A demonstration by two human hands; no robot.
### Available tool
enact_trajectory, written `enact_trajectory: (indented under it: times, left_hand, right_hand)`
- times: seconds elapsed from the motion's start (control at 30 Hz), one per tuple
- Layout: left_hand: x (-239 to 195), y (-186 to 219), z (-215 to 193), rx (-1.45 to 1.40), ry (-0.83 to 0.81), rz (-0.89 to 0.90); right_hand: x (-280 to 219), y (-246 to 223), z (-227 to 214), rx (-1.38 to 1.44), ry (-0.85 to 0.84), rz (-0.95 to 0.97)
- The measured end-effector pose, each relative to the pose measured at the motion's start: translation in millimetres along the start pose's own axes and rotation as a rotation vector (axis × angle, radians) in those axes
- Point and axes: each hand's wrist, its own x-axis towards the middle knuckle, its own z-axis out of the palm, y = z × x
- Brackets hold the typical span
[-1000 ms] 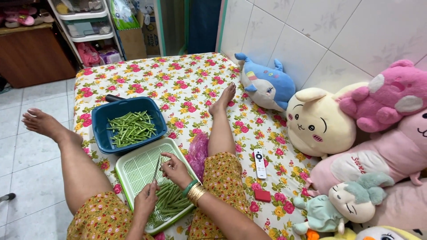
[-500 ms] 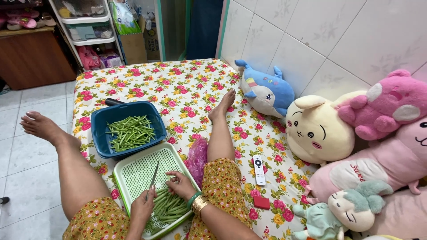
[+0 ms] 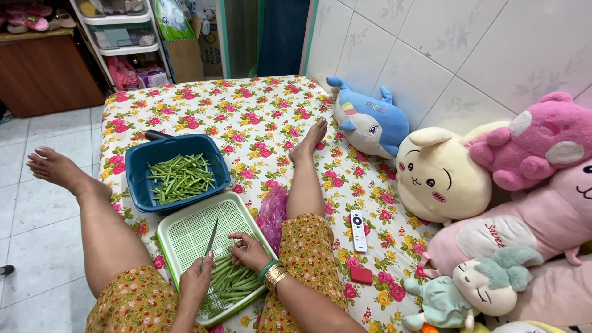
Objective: The person lies on a bed and uses a knife to trim the ends of green beans. They hold the beans in one hand and cut them over a green colander, placing the trimmed pieces into a blue container.
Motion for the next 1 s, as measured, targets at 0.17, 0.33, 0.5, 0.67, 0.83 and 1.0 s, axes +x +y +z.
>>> enact_trajectory:
  times: [0.17, 0.33, 0.5, 0.67, 0.83, 1.0]
  left_hand:
    - [5.3, -5.5, 2.6, 0.029, 0.007, 0.033]
    - [1.8, -2.5, 0.1, 0.059, 0.01, 0.045]
    - [3.8, -5.1, 1.4, 0.081, 0.002, 0.048]
    - [2.5, -4.5, 1.0, 0.051, 0.006, 0.045]
    - [-2.4, 1.0, -2.7, 0.054, -0.008, 0.028]
    - [-2.8, 0.0, -2.7, 0.053, -0.007, 0.039]
  right_hand:
    - [-14.3, -20.8, 4.8, -0.063, 0.01, 0.048]
    - [-10.5, -13.2, 4.6, -0.106, 0.009, 0.009]
    - [-11.7, -14.4, 4.8, -0.103, 0.016, 0.011]
    - [-7.5, -8.0, 4.3, -0.093, 0.018, 0.004]
    - [-9.7, -10.8, 4.1, -0.113, 0.013, -0.009]
    - [-5.0, -1.8, 2.8, -0.102, 0.009, -0.044]
